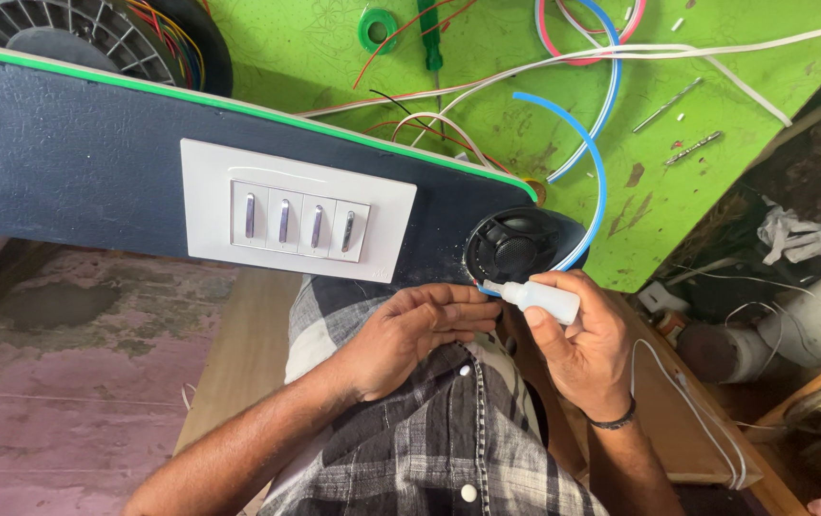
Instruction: The person fits a small round speaker driver into a cutout on a long dark panel resting across their lap, pressing it into place and adjusting a blue wire around it. They apply glue from a small squeeze bottle to the speaker edge, cut and trim wire with pliers, and press the speaker firmly into the panel opening.
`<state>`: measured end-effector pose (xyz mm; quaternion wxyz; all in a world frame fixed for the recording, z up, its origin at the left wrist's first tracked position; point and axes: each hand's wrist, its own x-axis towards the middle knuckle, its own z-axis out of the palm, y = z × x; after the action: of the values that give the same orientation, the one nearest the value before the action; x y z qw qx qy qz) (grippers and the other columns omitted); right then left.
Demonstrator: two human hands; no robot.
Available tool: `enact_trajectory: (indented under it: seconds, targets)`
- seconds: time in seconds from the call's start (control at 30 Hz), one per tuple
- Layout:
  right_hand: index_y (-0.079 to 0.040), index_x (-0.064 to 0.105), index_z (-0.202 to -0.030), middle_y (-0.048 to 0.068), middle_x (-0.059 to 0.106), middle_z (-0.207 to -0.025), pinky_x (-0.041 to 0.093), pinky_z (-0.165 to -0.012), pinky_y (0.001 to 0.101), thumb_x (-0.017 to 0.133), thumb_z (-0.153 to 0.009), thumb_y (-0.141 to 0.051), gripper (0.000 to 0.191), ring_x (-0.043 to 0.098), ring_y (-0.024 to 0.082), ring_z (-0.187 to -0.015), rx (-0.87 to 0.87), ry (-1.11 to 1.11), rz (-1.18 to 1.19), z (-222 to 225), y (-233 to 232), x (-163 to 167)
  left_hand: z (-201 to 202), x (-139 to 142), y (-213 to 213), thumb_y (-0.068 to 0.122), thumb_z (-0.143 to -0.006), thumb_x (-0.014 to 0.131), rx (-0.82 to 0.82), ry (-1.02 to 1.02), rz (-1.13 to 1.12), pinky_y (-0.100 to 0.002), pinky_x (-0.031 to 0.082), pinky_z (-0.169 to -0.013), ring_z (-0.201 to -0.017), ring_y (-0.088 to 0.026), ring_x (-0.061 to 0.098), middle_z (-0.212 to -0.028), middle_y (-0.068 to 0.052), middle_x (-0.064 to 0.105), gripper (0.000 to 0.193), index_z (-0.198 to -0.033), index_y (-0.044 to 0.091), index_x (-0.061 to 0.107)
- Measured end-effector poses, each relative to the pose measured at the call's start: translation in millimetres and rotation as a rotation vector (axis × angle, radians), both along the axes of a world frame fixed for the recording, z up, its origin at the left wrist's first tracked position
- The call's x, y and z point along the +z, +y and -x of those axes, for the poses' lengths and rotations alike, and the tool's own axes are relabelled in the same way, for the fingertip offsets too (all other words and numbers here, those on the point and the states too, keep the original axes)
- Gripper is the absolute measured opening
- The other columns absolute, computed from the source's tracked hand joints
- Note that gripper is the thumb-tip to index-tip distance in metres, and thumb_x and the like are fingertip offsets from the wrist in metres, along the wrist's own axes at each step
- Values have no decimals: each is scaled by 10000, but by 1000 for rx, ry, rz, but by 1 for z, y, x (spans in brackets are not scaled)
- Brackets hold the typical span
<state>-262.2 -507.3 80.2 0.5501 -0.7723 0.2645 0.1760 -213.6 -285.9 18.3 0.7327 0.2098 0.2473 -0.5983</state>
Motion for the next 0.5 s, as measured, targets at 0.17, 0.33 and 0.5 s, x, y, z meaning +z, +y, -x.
enact_trajectory:
  seconds: [0.17,0.33,0.5]
  targets:
    - [26,650,-1163,87,666,-1037,516,-844,277,723,-966,-193,304,641,158,-934,130,-62,116,-3,-1,1,-1,0,0,115,-988,383,-1,10,-2,-465,410,-1168,-1357,-348,564,-1433,-265,586,490,-1417,-106,467]
    - [18,656,-1142,102,687,-1000,529,-812,304,733,-946,-218,316,676,197,-893,236,-119,172,-8,-7,0,0,0,-1,111,-988,375,9,11,17,-453,407,-1157,-1357,-333,567,-1433,-261,590,493,-1419,-106,473]
    - [9,660,-1138,109,695,-1001,531,-808,318,731,-952,-216,300,684,219,-892,246,-136,198,-9,-6,1,0,0,0,120,-993,377,4,-16,30,-444,408,-1156,-1358,-323,566,-1438,-255,587,496,-1425,-105,473]
